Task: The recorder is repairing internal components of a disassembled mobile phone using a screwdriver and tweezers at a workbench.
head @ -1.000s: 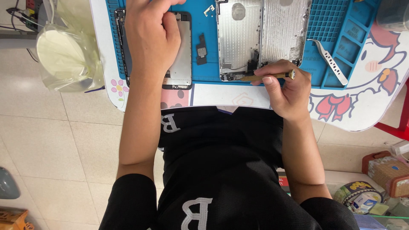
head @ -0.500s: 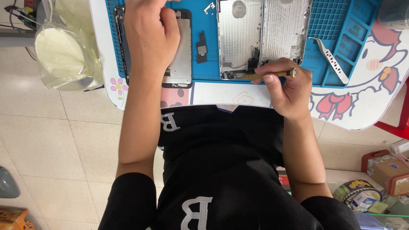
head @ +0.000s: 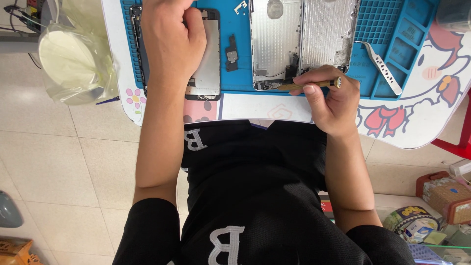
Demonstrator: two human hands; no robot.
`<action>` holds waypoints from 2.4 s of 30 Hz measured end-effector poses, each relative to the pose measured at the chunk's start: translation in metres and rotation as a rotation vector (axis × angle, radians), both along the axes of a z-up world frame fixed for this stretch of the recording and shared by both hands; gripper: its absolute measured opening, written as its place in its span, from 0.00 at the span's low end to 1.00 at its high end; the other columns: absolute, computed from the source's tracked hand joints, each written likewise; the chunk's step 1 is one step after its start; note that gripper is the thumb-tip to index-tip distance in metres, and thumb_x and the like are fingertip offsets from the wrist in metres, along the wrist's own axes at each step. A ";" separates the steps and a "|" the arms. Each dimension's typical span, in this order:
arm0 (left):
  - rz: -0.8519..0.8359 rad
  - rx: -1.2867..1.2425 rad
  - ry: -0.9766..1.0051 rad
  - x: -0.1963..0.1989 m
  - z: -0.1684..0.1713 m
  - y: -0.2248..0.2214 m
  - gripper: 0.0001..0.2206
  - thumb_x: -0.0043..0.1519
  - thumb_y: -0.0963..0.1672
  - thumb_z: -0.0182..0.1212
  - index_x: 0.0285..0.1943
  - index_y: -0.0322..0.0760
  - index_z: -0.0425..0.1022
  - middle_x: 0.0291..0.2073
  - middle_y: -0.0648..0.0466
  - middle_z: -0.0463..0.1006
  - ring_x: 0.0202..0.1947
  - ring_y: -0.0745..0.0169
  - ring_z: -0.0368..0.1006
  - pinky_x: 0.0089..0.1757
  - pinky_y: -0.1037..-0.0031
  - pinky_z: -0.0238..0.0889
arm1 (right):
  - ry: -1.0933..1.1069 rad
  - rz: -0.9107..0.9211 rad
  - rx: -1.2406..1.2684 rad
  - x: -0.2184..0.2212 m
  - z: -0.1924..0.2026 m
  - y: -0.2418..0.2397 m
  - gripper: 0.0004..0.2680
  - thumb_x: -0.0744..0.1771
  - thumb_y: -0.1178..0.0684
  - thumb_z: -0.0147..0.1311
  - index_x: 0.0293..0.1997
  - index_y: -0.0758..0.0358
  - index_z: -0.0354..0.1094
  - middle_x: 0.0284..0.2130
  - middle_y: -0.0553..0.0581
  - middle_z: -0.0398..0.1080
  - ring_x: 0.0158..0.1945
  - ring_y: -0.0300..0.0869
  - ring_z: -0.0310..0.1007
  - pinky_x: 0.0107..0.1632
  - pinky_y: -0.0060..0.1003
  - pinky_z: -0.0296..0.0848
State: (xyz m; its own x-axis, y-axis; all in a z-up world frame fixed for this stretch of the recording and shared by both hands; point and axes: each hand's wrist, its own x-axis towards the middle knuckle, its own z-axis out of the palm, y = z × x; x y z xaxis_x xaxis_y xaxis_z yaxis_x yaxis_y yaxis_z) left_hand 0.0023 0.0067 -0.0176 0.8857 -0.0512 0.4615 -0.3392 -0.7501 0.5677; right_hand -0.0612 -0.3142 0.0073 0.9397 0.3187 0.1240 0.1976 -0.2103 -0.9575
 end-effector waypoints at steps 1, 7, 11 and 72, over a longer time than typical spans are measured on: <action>-0.001 0.000 0.001 0.000 -0.002 0.001 0.12 0.62 0.32 0.55 0.48 0.35 0.80 0.40 0.47 0.79 0.45 0.46 0.74 0.45 0.60 0.67 | 0.001 -0.001 0.000 0.000 0.000 0.000 0.08 0.75 0.55 0.53 0.48 0.73 0.70 0.42 0.63 0.76 0.40 0.44 0.83 0.44 0.30 0.79; 0.011 -0.026 0.018 -0.001 -0.003 0.002 0.08 0.64 0.33 0.57 0.45 0.33 0.77 0.37 0.47 0.77 0.42 0.47 0.74 0.42 0.61 0.67 | -0.024 0.002 -0.019 0.001 -0.002 -0.001 0.08 0.75 0.55 0.53 0.47 0.72 0.70 0.41 0.62 0.77 0.40 0.44 0.83 0.43 0.30 0.79; 0.013 -0.002 0.007 -0.001 -0.003 0.001 0.08 0.63 0.32 0.56 0.45 0.32 0.77 0.37 0.46 0.77 0.42 0.47 0.74 0.42 0.61 0.66 | -0.007 0.000 -0.010 0.000 0.000 -0.001 0.08 0.75 0.55 0.53 0.47 0.72 0.70 0.42 0.63 0.77 0.40 0.44 0.83 0.43 0.30 0.79; -0.217 0.225 -0.041 -0.112 0.013 -0.086 0.11 0.60 0.43 0.62 0.50 0.44 0.82 0.27 0.63 0.68 0.27 0.67 0.64 0.32 0.74 0.56 | -0.256 0.011 -0.025 0.004 -0.020 0.026 0.15 0.76 0.42 0.45 0.42 0.64 0.63 0.33 0.55 0.70 0.36 0.44 0.72 0.41 0.36 0.73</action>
State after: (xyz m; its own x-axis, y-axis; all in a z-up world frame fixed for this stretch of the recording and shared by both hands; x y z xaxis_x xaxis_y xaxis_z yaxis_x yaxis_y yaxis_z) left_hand -0.1093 -0.0791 -0.0048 0.8238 -0.3422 0.4519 -0.5244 -0.7627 0.3784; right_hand -0.0569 -0.2878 -0.0128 0.8752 0.3348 0.3492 0.4352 -0.2294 -0.8706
